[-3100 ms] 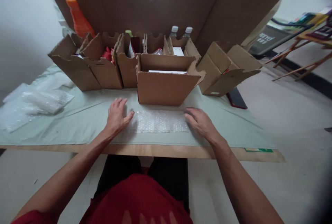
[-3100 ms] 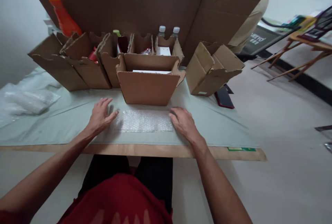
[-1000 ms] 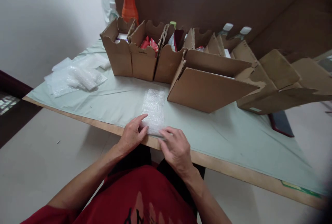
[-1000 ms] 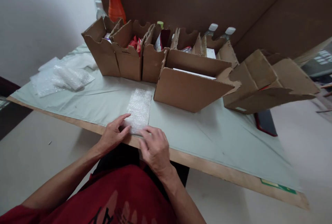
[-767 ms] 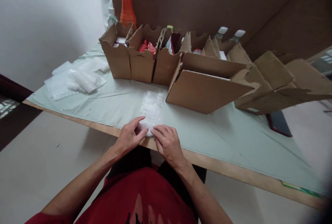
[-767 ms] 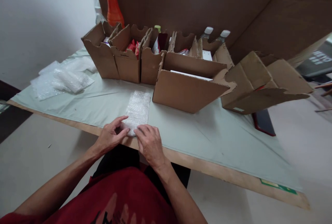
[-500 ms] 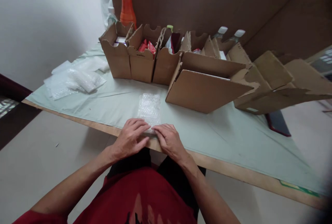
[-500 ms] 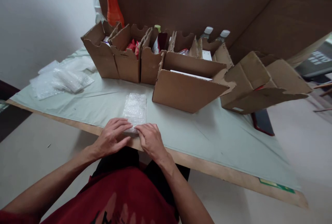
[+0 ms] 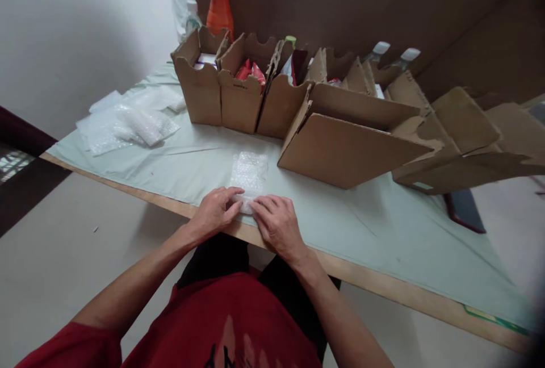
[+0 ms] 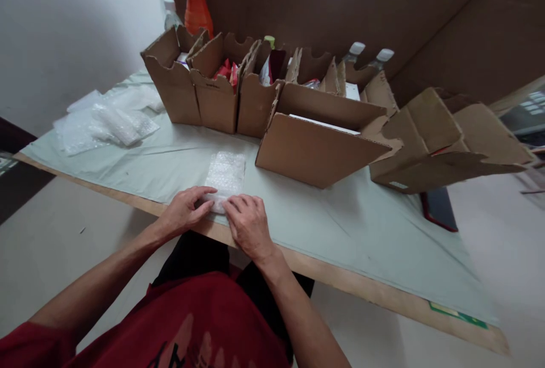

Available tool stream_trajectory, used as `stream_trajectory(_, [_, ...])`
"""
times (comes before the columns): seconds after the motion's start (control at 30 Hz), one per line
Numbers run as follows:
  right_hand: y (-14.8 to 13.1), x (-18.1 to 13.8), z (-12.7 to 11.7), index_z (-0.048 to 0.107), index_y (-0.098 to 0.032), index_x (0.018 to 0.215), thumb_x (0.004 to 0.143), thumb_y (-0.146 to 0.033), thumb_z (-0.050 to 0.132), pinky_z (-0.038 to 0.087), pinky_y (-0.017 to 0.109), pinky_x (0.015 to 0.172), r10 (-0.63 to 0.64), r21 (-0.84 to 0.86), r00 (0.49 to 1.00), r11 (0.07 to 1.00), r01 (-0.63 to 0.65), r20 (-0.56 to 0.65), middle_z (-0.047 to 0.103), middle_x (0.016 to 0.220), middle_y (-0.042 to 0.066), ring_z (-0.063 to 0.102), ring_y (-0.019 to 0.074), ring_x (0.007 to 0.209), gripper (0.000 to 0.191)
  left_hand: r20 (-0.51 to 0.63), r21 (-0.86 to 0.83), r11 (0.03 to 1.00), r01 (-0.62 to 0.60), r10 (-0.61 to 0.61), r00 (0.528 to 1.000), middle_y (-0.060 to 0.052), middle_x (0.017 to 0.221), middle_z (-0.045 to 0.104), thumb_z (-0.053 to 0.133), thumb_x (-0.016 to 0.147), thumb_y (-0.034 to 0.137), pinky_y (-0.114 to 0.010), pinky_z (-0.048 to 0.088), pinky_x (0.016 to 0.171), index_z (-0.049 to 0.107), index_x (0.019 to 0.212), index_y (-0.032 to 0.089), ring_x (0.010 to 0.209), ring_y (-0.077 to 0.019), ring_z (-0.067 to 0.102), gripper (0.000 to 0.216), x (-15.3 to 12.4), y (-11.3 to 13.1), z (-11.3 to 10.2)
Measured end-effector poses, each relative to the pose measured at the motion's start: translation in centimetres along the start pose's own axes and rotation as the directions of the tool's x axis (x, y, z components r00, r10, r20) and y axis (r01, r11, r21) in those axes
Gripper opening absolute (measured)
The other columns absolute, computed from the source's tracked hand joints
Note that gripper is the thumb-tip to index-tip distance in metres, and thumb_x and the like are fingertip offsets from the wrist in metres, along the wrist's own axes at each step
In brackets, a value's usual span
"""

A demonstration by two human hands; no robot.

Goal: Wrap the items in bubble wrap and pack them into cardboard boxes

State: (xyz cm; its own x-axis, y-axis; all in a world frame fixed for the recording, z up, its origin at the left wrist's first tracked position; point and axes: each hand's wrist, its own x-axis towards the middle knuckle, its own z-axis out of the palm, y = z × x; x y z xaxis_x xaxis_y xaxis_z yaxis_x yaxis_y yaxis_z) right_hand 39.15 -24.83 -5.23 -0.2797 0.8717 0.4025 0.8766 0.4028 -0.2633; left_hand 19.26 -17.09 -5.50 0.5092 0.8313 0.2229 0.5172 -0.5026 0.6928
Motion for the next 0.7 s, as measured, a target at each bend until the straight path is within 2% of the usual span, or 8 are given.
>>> stream_trajectory(0.1, [0.3,0.5,0.2,0.074,-0.023,0.112,0.102,-0.020,0.052,0.044,0.042,0.089,0.072,0.121,0.997,0.990,-0.073,0.007,0.078,0.106,0.007,0.066,0.0245,0.102,0.024,-0.118,0.022,0.991,-0.132,0.134,0.984,-0.015,0.129,0.066,0.063,0.091,0.027,-0.047,0.053,0.102,0.064,0.130,0.020,0.119,-0.0289,0.063,0.040,-0.3,0.5,-0.8])
stream_trajectory(0.17, [0.5,0.6,-0.1,0.075,-0.024,0.111,0.101,-0.021,0.053,0.045,0.042,0.090,0.111,0.234,0.993,0.965,-0.115,0.030,0.079,0.106,0.007,0.067,0.0236,0.100,0.024,-0.129,0.046,0.966,-0.254,0.258,0.958,-0.017,0.146,0.056,0.068,0.088,0.027,-0.051,0.046,0.111,0.061,0.133,0.020,0.135,-0.0324,0.053,0.046,-0.6,0.8,-1.2])
stream_trajectory(0.27, [0.5,0.8,-1.1,0.075,-0.025,0.112,0.100,-0.021,0.053,0.047,0.041,0.093,0.150,0.370,0.977,0.908,-0.196,0.151,0.079,0.108,0.005,0.069,0.0222,0.099,0.026,0.019,0.036,0.944,-0.329,0.328,0.944,-0.015,0.130,0.067,0.068,0.086,0.024,-0.051,0.048,0.106,0.065,0.126,0.019,0.122,-0.0314,0.061,0.041,-0.8,1.0,-1.4])
stream_trajectory(0.33, [0.6,1.0,-1.5,0.074,-0.026,0.114,0.100,-0.021,0.051,0.049,0.039,0.092,0.183,0.420,0.958,0.869,-0.262,0.221,0.080,0.108,0.003,0.070,0.0208,0.097,0.028,0.100,0.035,0.955,-0.296,0.291,0.952,-0.011,0.106,0.074,0.064,0.087,0.021,-0.048,0.052,0.095,0.069,0.117,0.019,0.102,-0.0282,0.067,0.031,-0.8,0.8,-1.1])
stream_trajectory(0.4, [0.6,1.1,-1.7,0.074,-0.025,0.114,0.100,-0.023,0.051,0.051,0.038,0.092,0.219,0.433,0.952,0.852,-0.293,0.213,0.079,0.110,0.003,0.070,0.0207,0.098,0.027,0.120,0.028,0.972,-0.231,0.226,0.967,-0.009,0.093,0.075,0.060,0.090,0.021,-0.045,0.053,0.088,0.072,0.110,0.019,0.091,-0.0256,0.067,0.024,-0.6,0.5,-0.8])
stream_trajectory(0.5, [0.6,0.8,-1.6,0.072,-0.022,0.117,0.098,-0.028,0.058,0.051,0.041,0.094,0.225,0.337,0.974,0.915,-0.223,0.033,0.075,0.117,0.009,0.068,0.0249,0.107,0.025,0.099,-0.026,0.989,-0.145,0.147,0.984,-0.008,0.090,0.075,0.058,0.092,0.022,-0.041,0.054,0.085,0.074,0.105,0.019,0.088,-0.0238,0.067,0.020,-0.3,0.1,-0.6])
stream_trajectory(0.57, [0.5,0.4,-1.3,0.070,-0.023,0.121,0.095,-0.029,0.064,0.049,0.044,0.094,0.149,0.219,0.987,0.967,-0.134,-0.055,0.072,0.121,0.011,0.065,0.0275,0.111,0.027,0.101,-0.058,0.993,-0.105,0.110,0.989,-0.007,0.090,0.075,0.059,0.092,0.023,-0.039,0.055,0.084,0.074,0.103,0.020,0.087,-0.0227,0.067,0.019,0.1,-0.1,-0.6])
stream_trajectory(0.7, [0.2,0.3,-0.4,0.070,-0.024,0.123,0.094,-0.024,0.065,0.046,0.046,0.096,0.002,0.083,1.000,0.997,-0.003,0.015,0.072,0.122,0.011,0.062,0.0293,0.114,0.029,0.111,-0.053,0.998,-0.042,0.048,0.993,-0.006,0.090,0.074,0.062,0.090,0.023,-0.039,0.056,0.084,0.074,0.106,0.021,0.085,-0.0224,0.069,0.020,0.8,-0.3,-0.4])
